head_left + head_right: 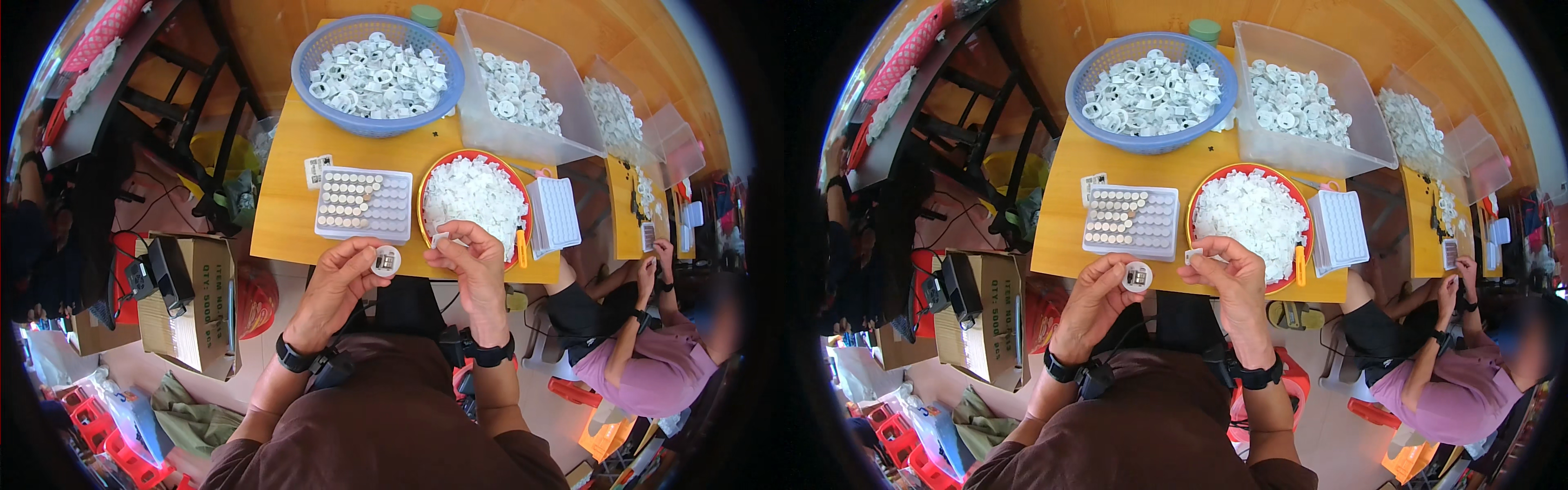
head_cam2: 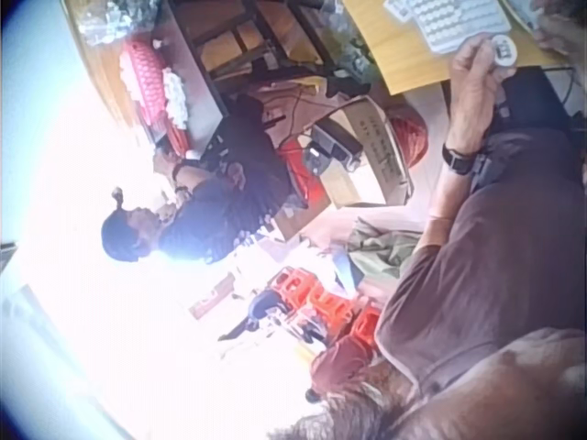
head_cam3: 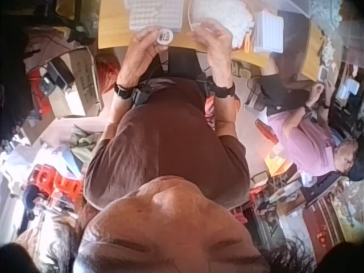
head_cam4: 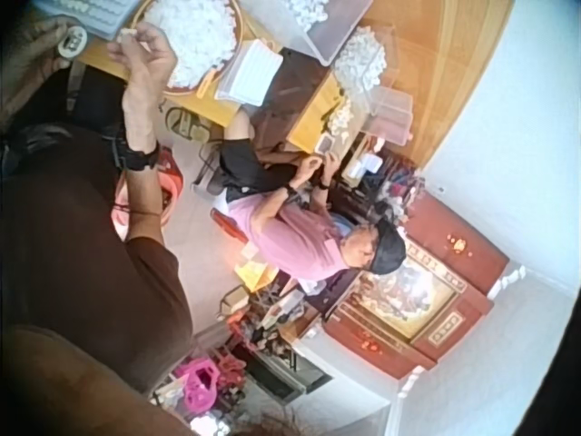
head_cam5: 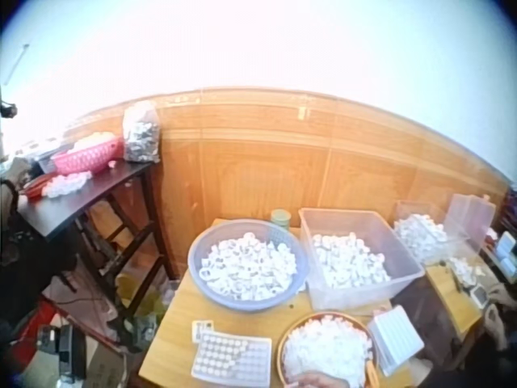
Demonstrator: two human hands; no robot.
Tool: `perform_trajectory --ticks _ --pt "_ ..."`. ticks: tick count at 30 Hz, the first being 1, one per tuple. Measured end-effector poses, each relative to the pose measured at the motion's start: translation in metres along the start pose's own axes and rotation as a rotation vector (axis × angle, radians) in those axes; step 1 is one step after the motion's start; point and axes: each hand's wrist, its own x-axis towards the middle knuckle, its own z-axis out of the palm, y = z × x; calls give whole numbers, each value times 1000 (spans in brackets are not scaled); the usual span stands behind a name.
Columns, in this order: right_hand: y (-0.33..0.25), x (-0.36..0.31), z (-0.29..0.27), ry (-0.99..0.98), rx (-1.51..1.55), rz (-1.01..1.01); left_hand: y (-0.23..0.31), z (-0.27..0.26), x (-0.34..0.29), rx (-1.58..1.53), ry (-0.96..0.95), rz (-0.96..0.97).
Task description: Assembling small plastic components by hand at a workshop table.
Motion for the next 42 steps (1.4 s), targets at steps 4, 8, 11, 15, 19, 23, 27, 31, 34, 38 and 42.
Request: perform_trajectory --ticks 4,8,11,15,19,23,27,31,34,38,42 --pt "1 -1 6 13 -50 -41 1 0 0 -5 -9 -4" --pt "-1 -1 7 107 -198 -17 0 0 2 -18 -8 -7" --pt "3 -1 4 62 -149 -45 1 1 3 -28 -11 -12" --pt "4 0 7 1 -78 -96 2 -1 4 -23 -11 -13" --pt "0 -5 4 -21 -81 -43 2 1 5 8 4 -28" --pt "-3 -8 19 -77 -133 -78 5 -2 4 56 -16 -27" --pt "2 -14 30 -151 -172 -111 7 1 3 103 -2 -16" --pt "8 -17 38 -89 -291 -270 6 1 3 106 4 -17" --pt "6 -18 41 -60 -471 -367 6 -1 3 116 5 -18" --pt "9 -18 39 -68 -595 -425 4 0 3 110 -43 -45" --pt "12 -19 39 -79 -606 -455 3 -2 3 125 -29 -41"
